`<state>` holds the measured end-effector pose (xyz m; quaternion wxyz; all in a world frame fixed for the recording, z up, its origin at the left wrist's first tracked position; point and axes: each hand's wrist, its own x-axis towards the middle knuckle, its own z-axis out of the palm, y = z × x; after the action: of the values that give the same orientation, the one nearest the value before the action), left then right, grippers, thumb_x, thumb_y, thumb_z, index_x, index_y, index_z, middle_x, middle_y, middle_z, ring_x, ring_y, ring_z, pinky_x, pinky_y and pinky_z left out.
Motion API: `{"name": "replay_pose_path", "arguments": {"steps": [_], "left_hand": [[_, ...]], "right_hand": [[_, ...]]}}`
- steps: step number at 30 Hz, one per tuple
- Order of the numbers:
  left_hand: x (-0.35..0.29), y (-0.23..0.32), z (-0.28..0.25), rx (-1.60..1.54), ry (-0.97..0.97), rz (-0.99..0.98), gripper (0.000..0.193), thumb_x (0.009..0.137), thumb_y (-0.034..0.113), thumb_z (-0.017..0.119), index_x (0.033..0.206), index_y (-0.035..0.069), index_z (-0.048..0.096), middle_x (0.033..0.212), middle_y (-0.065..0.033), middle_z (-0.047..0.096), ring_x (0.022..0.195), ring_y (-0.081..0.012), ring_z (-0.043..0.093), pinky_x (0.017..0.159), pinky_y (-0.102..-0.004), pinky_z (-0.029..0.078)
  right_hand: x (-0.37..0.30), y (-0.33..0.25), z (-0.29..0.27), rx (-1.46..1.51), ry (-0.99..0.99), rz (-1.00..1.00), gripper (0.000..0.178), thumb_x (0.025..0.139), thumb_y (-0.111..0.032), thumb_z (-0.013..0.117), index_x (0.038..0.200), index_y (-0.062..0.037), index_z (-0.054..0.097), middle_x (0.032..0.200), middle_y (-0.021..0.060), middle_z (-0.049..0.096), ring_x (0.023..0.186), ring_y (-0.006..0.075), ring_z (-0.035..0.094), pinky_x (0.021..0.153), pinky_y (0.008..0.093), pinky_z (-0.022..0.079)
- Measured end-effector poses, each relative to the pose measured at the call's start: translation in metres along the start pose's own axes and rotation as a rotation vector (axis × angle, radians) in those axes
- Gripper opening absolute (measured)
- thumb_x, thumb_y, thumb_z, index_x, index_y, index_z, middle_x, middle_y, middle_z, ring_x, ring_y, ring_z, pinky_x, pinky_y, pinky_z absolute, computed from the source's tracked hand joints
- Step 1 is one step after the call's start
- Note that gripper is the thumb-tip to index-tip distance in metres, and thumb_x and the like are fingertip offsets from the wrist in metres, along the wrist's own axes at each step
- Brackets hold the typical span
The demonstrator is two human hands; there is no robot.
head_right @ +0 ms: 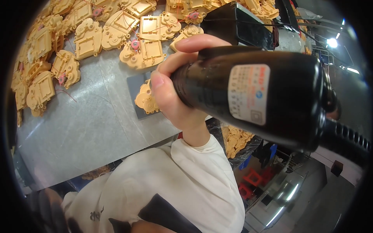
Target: The person assembles plastic toy casings by placing each casing onto a jig and driving screws into it using an electric screwdriver before setting it aside.
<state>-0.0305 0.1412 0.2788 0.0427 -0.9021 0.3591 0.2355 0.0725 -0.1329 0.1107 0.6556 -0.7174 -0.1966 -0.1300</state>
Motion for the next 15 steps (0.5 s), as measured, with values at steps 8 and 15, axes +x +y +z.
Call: {"name": "replay_pose_path", "arguments": {"steps": [8,15], "left_hand": [[0.102,0.009,0.14,-0.528,0.277,-0.177,0.041,0.065,0.017,0.064,0.102,0.0,0.055,0.097,-0.0137,0.055,0.095,-0.03,0.052,0.085,-0.0418,0.041],[0.103,0.005,0.095,-0.409,0.243,-0.165,0.04,0.067,0.015,0.062,0.102,-0.003,0.054,0.099,-0.0151,0.055,0.098,-0.03,0.051,0.089,-0.0407,0.04]], "right_hand": [[0.001,0.011,0.012,0.01,-0.016,-0.039,0.044,0.069,0.005,0.056,0.107,-0.0033,0.037,0.058,0.0077,0.048,0.044,0.0177,0.047,0.049,0.0344,0.045],[0.001,0.017,0.011,-0.046,0.024,-0.064,0.039,0.066,0.009,0.055,0.099,-0.0043,0.037,0.056,0.0076,0.047,0.043,0.0177,0.047,0.047,0.033,0.045]]}}
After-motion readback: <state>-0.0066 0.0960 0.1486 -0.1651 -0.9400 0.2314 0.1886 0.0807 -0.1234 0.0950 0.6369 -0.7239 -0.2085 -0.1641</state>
